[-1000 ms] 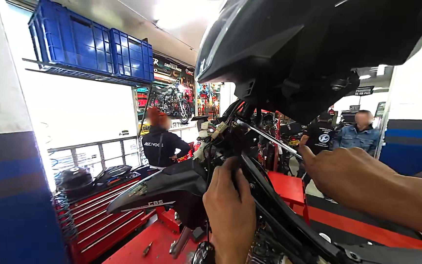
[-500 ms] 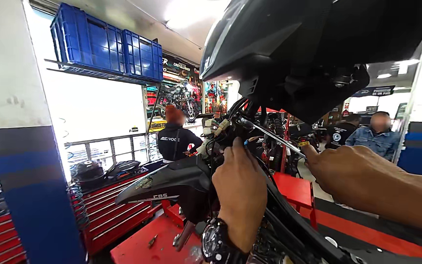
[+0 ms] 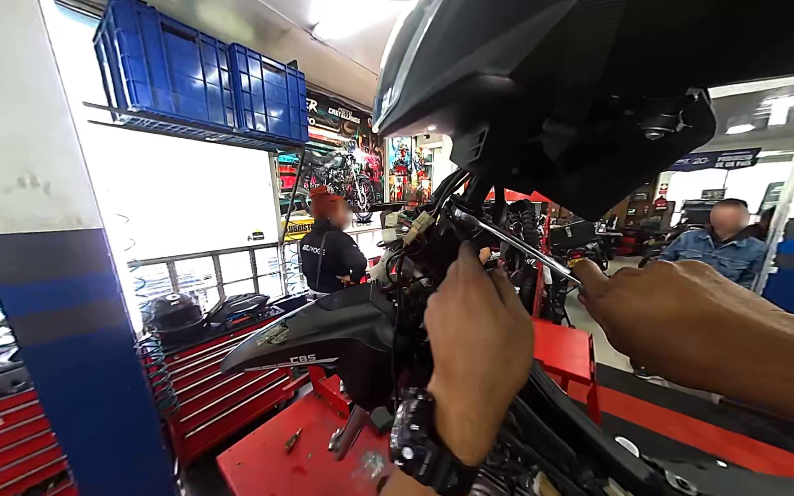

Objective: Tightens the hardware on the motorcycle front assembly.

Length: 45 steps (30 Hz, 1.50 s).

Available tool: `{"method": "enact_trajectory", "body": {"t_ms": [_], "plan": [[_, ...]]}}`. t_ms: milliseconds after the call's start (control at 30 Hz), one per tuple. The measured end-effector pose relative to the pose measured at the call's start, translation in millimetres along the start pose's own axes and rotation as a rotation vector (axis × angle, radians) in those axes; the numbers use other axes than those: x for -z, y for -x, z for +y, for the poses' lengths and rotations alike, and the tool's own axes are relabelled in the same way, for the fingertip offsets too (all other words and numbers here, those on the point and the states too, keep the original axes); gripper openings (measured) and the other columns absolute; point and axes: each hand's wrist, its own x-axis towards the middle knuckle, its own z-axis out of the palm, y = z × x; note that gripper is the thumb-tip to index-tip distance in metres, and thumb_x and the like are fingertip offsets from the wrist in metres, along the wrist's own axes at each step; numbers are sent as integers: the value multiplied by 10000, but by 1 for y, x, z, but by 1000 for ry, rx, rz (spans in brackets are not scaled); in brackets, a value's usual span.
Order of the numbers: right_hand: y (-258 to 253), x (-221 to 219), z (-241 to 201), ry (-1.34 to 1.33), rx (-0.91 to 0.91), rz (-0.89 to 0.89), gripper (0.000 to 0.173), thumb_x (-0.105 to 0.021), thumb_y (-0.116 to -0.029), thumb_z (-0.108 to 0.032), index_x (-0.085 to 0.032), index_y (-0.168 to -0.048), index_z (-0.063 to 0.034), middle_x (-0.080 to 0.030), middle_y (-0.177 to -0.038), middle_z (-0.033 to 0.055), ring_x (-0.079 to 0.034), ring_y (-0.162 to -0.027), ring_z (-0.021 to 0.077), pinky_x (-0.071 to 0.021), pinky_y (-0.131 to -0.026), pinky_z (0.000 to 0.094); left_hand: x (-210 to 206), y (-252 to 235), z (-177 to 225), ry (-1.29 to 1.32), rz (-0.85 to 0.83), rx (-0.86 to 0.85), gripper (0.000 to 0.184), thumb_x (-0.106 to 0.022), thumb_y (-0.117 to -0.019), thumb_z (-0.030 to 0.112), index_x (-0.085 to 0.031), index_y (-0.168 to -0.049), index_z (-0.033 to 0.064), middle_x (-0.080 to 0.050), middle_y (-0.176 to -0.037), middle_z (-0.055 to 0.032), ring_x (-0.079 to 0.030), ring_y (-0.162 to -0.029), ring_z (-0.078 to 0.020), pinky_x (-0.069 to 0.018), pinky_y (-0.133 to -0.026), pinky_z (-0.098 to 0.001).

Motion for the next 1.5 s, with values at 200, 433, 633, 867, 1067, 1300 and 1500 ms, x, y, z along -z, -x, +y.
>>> {"method": "enact_trajectory", "body": {"t_ms": [200, 433, 633, 867, 1067, 1300, 1500], "plan": [[-1, -3, 1, 8, -8, 12, 264, -634, -929, -267, -565, -1150, -141, -603, -708, 23, -666, -680, 256, -518, -563, 430, -28, 3, 7, 151, 45, 65, 517, -523, -1022, 332, -462, -1482, 104, -699, -907, -73, -690, -761, -226, -584, -645, -474], [-2, -16, 7, 26, 46, 152, 256, -679, -907, -277, -573, -1072, -113, -558, -637, 24, -632, -584, 253, -489, -484, 420, -55, 7, 7, 576, 102, 185, 586, -582, -1022, 384, -342, -1531, 218, -645, -872, -70, -634, -648, -192, -545, -515, -414], [-2, -13, 4, 42, 18, 133, 254, -644, -954, -298, -575, -1114, -114, -551, -603, 22, -631, -567, 254, -478, -477, 417, -55, 8, 1, 971, -15, 316, 524, -429, -1048, 549, -306, -1508, 332, -615, -920, -83, -573, -603, -201, -470, -477, -371], [-4, -24, 8, -17, 34, 205, 263, -628, -964, -269, -592, -1152, -89, -554, -602, 59, -641, -588, 310, -491, -495, 465, -46, -1, 2, 1266, -258, 409, 650, -286, -1003, 739, -466, -1440, 294, -673, -1175, -69, -691, -932, -256, -589, -711, -463], [-6, -27, 8, -52, 1, 157, 346, -692, -928, -243, -565, -1217, -101, -572, -635, 59, -640, -603, 304, -497, -519, 461, -58, -4, 2, 1236, -218, 328, 668, -222, -1005, 742, -530, -1375, 279, -698, -1136, -46, -699, -896, -226, -582, -678, -425], [-7, -18, 4, -40, -40, 77, 359, -679, -938, -238, -550, -1241, -96, -580, -641, 59, -652, -620, 298, -503, -544, 460, -67, -9, 3, 1223, -182, 300, 675, -201, -1017, 724, -509, -1407, 267, -688, -1135, -59, -699, -875, -214, -591, -696, -417], [-10, -25, 6, -53, -29, 128, 347, -646, -956, -203, -561, -1268, -78, -583, -623, 66, -654, -608, 308, -503, -540, 477, -77, -11, 5, 1222, -120, 267, 627, -223, -1030, 697, -547, -1349, 266, -679, -1056, -31, -671, -826, -166, -563, -662, -363]]}}
